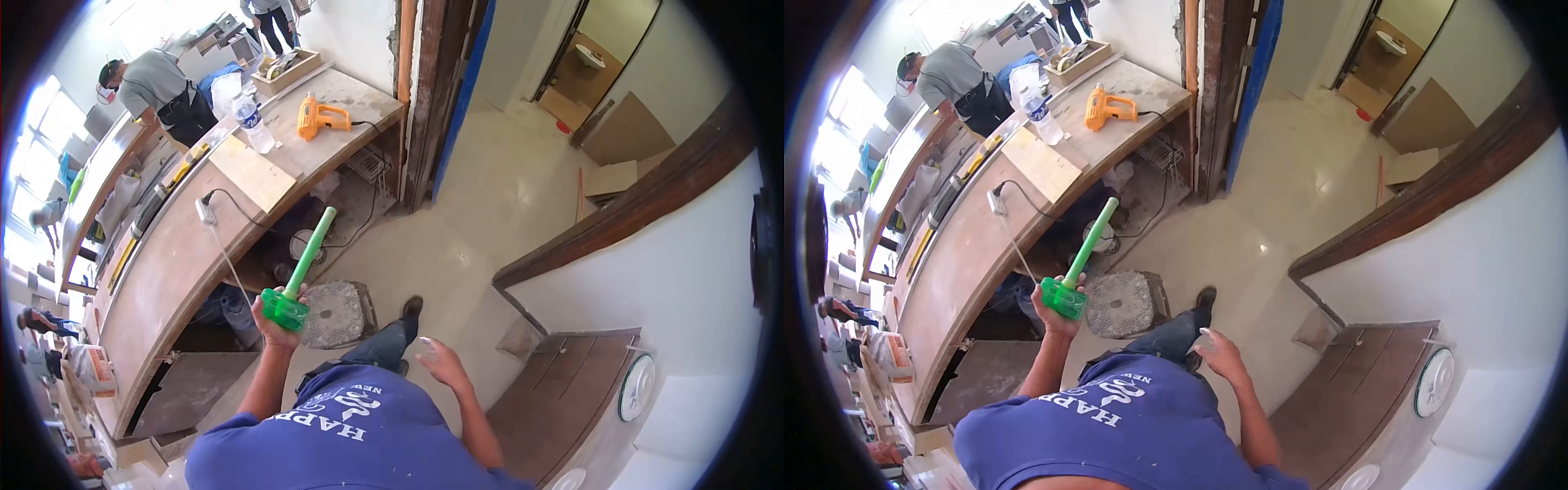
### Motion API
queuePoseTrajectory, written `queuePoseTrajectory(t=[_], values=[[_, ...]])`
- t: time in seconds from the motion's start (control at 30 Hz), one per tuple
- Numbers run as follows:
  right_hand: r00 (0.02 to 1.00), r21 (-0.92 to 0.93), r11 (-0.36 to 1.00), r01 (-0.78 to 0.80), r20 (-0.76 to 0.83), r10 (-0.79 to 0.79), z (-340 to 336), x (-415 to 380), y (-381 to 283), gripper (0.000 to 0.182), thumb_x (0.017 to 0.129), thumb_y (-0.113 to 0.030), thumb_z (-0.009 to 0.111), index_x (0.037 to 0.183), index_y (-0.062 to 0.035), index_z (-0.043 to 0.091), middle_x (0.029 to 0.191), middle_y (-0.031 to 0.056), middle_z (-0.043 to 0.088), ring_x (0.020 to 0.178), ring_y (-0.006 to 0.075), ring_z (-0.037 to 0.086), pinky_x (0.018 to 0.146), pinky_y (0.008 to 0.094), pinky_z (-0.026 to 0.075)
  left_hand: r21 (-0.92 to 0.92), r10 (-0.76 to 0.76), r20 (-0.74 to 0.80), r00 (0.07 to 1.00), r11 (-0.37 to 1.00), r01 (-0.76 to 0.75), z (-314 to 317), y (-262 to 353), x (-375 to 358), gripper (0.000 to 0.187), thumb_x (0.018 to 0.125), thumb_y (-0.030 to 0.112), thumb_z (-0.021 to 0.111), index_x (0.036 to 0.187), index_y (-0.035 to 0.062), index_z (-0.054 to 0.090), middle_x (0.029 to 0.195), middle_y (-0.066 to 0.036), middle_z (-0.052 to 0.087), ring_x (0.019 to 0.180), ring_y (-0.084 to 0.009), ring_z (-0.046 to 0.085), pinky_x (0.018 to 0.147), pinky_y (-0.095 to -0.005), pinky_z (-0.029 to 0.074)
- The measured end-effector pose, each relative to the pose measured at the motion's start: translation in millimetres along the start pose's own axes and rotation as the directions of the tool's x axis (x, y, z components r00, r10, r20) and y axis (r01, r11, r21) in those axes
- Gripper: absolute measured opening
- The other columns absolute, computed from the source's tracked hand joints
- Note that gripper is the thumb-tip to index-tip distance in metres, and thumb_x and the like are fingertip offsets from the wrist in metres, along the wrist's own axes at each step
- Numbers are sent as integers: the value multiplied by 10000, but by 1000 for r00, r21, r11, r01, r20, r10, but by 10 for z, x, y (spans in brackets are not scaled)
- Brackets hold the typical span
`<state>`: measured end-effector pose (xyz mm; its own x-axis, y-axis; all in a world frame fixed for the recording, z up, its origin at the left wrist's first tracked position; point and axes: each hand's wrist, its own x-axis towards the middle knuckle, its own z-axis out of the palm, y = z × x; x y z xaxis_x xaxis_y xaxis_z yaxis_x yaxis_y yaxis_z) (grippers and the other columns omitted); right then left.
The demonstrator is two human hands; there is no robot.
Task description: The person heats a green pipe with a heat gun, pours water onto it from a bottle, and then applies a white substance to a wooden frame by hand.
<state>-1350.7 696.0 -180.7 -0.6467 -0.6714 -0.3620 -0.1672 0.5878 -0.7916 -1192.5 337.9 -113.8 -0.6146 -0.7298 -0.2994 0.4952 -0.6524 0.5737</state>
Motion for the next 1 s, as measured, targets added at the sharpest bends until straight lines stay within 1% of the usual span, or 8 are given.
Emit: queuePoseTrajectory(t=[0.13, 0.17, 0.23, 0.3, 0.57, 0.73, 0.83, 1.0], values=[[983, 38, 999, -40, 181, 32, -339, 747, -46, 557, 918, -298, 735, 1382, -30, 584, 1291, 211, 672, 1158, 330, 683, 978, 404, 533, -19, -32, 31, 999, 999, 33, 483, -238, 600, 627, 870, 628, 619, 1134, 60, 631, 1170, -254, 654, 980, -343, 654, 854, -409, 559], [979, 16, 999, -34, 203, 30, -459, 962, -80, 561, 915, -314, 732, 1383, -42, 585, 1300, 206, 667, 1167, 337, 676, 988, 411, 527, -63, -36, 120, 992, 997, 44, 637, -350, 885, 606, 871, 623, 611, 1116, 69, 610, 1139, -261, 644, 937, -335, 645, 843, -407, 549], [964, -40, 999, -18, 263, 28, -741, 1401, -157, 569, 910, -345, 728, 1386, -66, 587, 1317, 196, 656, 1185, 349, 661, 1009, 423, 515, -28, 14, 43, 999, 1000, -13, 1163, -518, 1445, 652, 862, 637, 587, 1153, 53, 574, 1122, -273, 632, 901, -335, 641, 821, -409, 541], [963, -58, 998, -40, 264, 54, -1075, 1859, -203, 565, 908, -343, 728, 1383, -70, 590, 1317, 197, 657, 1188, 348, 660, 1008, 428, 516, -97, -36, 120, 992, 994, 48, 1334, -707, 2285, 672, 868, 633, 597, 1196, 47, 559, 1118, -255, 632, 876, -321, 648, 833, -439, 546], [987, -213, 964, -157, 1, 161, -2457, 3168, -225, 574, 895, -325, 745, 1385, -68, 592, 1296, 207, 669, 1181, 363, 659, 993, 439, 521, -148, -134, 114, 985, 978, 150, 2191, -1137, 4737, 737, 868, 667, 570, 1236, 30, 523, 1061, -250, 648, 817, -306, 669, 776, -442, 576], [964, -161, 951, -266, -43, 262, -2874, 3636, 153, 563, 896, -302, 743, 1386, -67, 595, 1307, 193, 670, 1161, 361, 671, 989, 439, 525, -126, -173, 59, 983, 976, 179, 2215, -1148, 5071, 804, 845, 699, 590, 1252, 13, 490, 1069, -244, 623, 821, -293, 656, 740, -432, 572], [967, -86, 968, -237, 74, 243, -2900, 3987, 249, 556, 892, -302, 743, 1383, -78, 604, 1301, 183, 678, 1149, 357, 676, 987, 434, 527, -128, -189, 15, 982, 974, 189, 2222, -1109, 5106, 804, 841, 692, 592, 1223, -6, 484, 1059, -238, 612, 825, -308, 654, 707, -428, 573], [906, -269, 960, -75, 385, 179, -2884, 5298, -345, 547, 902, -319, 722, 1378, -74, 606, 1311, 182, 672, 1153, 350, 674, 991, 435, 526, -105, -152, -48, 987, 984, 146, 2218, -1173, 5174, 817, 852, 722, 554, 1203, -15, 538, 1019, -247, 638, 756, -305, 673, 650, -437, 579]])
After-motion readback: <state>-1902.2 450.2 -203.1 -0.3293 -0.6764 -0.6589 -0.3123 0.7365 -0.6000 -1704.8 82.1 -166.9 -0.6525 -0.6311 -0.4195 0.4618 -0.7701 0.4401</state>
